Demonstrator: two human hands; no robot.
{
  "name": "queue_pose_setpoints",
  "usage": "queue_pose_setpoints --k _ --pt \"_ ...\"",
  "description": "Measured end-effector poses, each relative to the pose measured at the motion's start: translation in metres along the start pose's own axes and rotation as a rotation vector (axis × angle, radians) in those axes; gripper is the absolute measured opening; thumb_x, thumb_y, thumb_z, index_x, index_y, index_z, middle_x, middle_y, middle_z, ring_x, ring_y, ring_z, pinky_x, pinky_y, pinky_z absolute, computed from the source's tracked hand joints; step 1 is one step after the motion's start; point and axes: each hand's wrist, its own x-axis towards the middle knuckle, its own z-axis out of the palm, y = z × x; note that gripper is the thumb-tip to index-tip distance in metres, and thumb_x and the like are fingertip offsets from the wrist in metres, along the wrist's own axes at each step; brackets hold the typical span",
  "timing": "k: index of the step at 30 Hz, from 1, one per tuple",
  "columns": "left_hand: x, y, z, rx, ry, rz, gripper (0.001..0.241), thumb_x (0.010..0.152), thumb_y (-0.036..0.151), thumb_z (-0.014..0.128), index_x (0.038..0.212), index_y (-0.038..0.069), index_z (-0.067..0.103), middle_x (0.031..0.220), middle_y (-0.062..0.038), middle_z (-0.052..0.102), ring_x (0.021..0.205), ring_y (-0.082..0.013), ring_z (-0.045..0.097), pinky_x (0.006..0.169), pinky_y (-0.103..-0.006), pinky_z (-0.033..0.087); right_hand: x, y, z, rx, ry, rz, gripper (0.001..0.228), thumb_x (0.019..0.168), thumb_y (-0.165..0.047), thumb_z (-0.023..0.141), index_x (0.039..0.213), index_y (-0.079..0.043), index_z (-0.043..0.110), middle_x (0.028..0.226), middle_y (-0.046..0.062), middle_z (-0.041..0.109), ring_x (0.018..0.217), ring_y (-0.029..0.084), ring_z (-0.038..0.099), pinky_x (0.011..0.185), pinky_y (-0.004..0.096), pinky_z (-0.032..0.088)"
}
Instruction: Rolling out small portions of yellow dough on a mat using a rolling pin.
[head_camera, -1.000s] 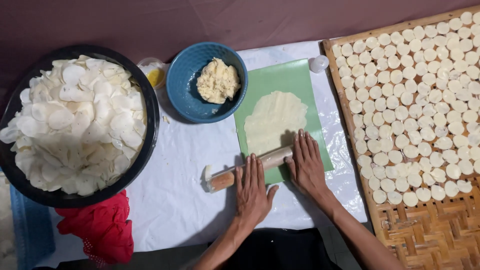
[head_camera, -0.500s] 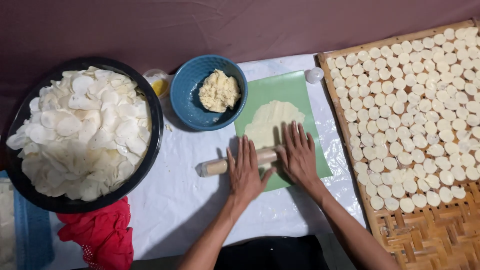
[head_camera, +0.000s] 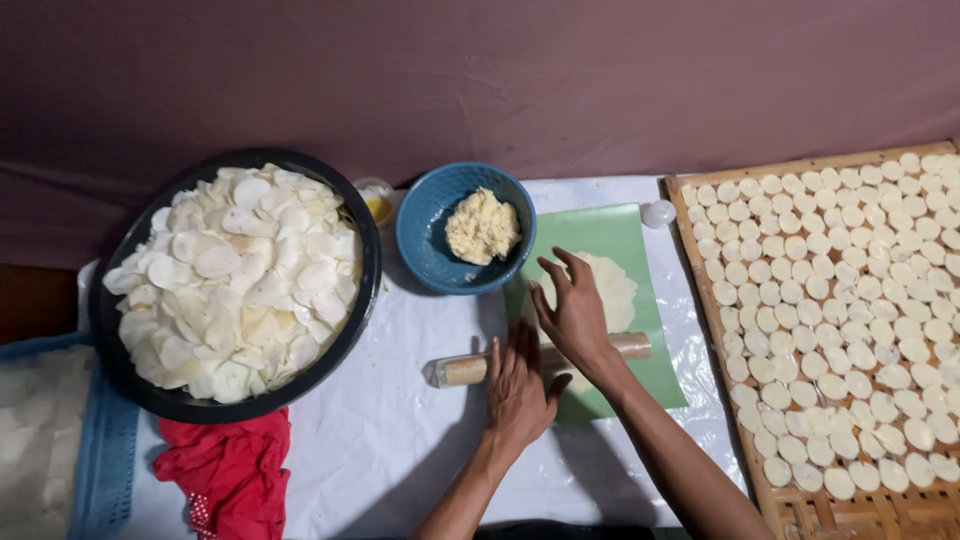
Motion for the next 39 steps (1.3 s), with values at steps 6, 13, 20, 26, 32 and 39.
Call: queue_pose_setpoints --k 6,13,20,26,32,39 --pt "0.000 -0.004 0.009 -0.162 -0.032 -0.024 0.082 0.101 0.043 0.055 0.149 -0.019 0.030 0.158 -0.036 0.032 0.149 -0.0463 0.027 0.122 -0.0597 0.004 0.100 0.028 0.097 -0.042 -0.122 -0.020 0.042 0.095 -0.013 0.060 0.131 0.007 0.061 0.128 0.025 0.064 0.111 0.043 0.063 0.091 0.048 0.054" --pt "0.001 -0.004 0.001 -0.332 0.002 -0.042 0.076 0.099 0.036 0.060 0.146 -0.018 0.036 0.155 -0.038 0.034 0.146 -0.0507 0.031 0.119 -0.0657 0.011 0.172 0.110 0.193 -0.139 -0.348 -0.163 0.068 0.084 -0.012 0.058 0.147 0.006 0.043 0.126 0.031 0.062 0.112 0.049 0.058 0.102 0.050 0.047" --pt "0.006 -0.010 0.010 -0.313 -0.003 -0.029 0.074 0.100 0.035 0.062 0.144 -0.019 0.037 0.155 -0.038 0.034 0.147 -0.0509 0.028 0.118 -0.0662 0.011 0.195 0.147 0.205 -0.216 -0.541 -0.376 0.057 0.077 -0.036 0.076 0.112 0.007 0.062 0.113 0.025 0.065 0.108 0.043 0.055 0.097 0.047 0.046" --pt "0.009 -0.014 0.023 -0.264 -0.037 -0.057 0.074 0.099 0.036 0.063 0.144 -0.018 0.039 0.152 -0.038 0.038 0.147 -0.0499 0.028 0.119 -0.0654 0.009 0.193 0.094 0.138 -0.114 -0.628 -0.219 0.067 0.075 -0.024 0.085 0.127 -0.002 0.050 0.101 0.017 0.073 0.088 0.038 0.071 0.076 0.046 0.058" --pt "0.010 -0.016 0.028 -0.207 -0.007 -0.024 0.073 0.097 0.035 0.067 0.139 -0.020 0.043 0.147 -0.039 0.043 0.144 -0.0501 0.034 0.119 -0.0647 0.011 0.184 0.115 0.149 -0.113 -0.568 -0.352 0.033 0.079 -0.029 0.080 0.089 -0.001 0.067 0.085 0.017 0.072 0.072 0.035 0.066 0.069 0.045 0.056" --pt "0.009 -0.016 0.029 -0.195 -0.045 -0.021 0.073 0.102 0.037 0.059 0.140 -0.022 0.042 0.149 -0.042 0.040 0.143 -0.0523 0.033 0.119 -0.0654 0.010 0.170 0.152 0.176 -0.011 -0.237 -0.691 0.011 0.102 -0.015 0.050 0.097 -0.006 0.051 0.086 0.014 0.054 0.075 0.029 0.051 0.076 0.043 0.048"
